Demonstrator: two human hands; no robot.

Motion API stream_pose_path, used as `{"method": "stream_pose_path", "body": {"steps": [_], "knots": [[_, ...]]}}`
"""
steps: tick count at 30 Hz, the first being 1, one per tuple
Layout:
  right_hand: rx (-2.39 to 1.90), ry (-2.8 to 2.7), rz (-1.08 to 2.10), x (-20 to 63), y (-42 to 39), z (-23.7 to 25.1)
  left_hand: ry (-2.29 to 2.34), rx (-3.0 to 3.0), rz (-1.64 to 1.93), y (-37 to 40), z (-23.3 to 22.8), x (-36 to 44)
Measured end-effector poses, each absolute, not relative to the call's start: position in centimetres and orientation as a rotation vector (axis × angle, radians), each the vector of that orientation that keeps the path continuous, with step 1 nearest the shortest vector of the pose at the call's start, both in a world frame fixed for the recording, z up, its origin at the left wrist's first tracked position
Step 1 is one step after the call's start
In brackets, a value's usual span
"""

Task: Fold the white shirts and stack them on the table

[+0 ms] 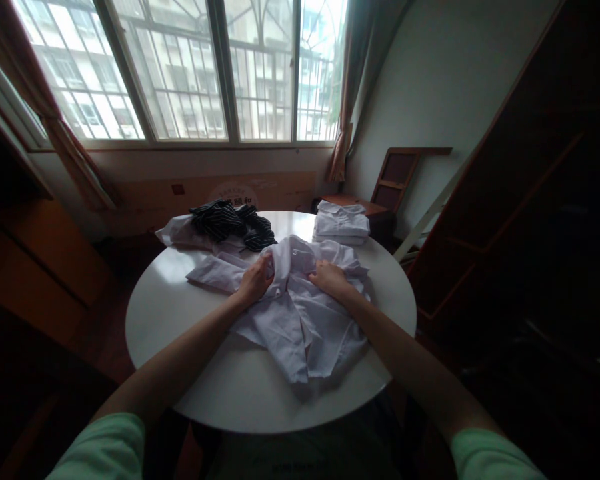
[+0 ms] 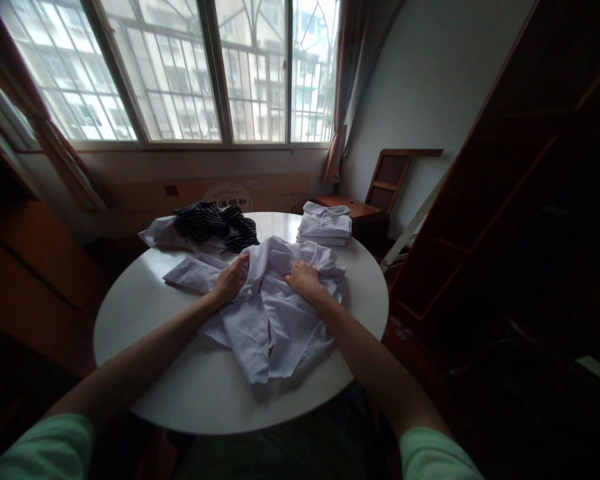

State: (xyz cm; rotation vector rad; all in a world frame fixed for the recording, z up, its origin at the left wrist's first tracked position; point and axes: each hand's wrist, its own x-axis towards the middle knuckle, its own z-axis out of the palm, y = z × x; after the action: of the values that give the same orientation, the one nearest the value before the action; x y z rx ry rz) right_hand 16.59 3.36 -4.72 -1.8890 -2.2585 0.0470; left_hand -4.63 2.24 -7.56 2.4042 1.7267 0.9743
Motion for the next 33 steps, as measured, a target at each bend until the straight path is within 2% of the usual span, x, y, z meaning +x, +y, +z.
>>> {"method": "stream_pose_path", "body": {"steps": [12, 22, 33], "knots": [[-1.828, -2.201, 0.125, 16.7, 3.4, -4.2, 1.779, 2.421, 0.950, 2.3, -7.8, -4.7], [-1.628, -1.915, -0.002, 16.2, 2.6, -3.5, 1.946, 2.320, 0.899, 2.0, -7.7, -4.4], [-1.393, -1.811, -0.021, 16.5, 2.1, -3.6, 1.768, 2.331, 0.986, 1.5, -6.8, -4.4]]}}
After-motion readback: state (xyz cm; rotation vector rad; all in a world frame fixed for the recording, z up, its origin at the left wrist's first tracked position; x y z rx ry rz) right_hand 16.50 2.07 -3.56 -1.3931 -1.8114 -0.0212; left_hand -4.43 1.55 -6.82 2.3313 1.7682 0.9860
